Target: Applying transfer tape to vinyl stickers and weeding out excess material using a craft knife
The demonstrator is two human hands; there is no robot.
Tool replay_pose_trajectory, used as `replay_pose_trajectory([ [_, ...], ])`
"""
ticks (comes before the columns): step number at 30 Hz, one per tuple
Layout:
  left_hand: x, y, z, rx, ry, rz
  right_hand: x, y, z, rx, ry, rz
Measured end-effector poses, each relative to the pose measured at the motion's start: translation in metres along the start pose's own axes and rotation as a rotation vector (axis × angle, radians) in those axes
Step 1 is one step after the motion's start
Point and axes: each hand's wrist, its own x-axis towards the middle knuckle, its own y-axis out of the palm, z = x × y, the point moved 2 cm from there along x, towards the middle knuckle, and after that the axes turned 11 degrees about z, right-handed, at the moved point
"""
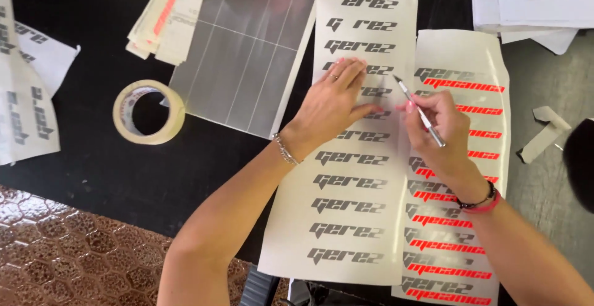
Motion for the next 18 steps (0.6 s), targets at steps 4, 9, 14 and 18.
replay_pose_trajectory([
  [4, -0.001, -0.003, 0.003, -0.056, -0.043, 0.110, -0.002, 0.002, 0.002, -0.093, -0.053, 0.007],
  [9, 0.003, -0.025, -0.004, -0.071, -0.034, 0.172, -0.005, 0.002, -0.002, -0.100, -0.104, 0.008],
  [14, 0.005, -0.030, -0.006, -0.055, -0.043, 0.209, -0.008, 0.008, -0.015, -0.249, -0.201, 0.047],
  [18, 0.003, -0.028, -0.006, -0.041, -0.036, 0.205, -0.007, 0.009, -0.018, -0.259, -0.257, 0.067],
])
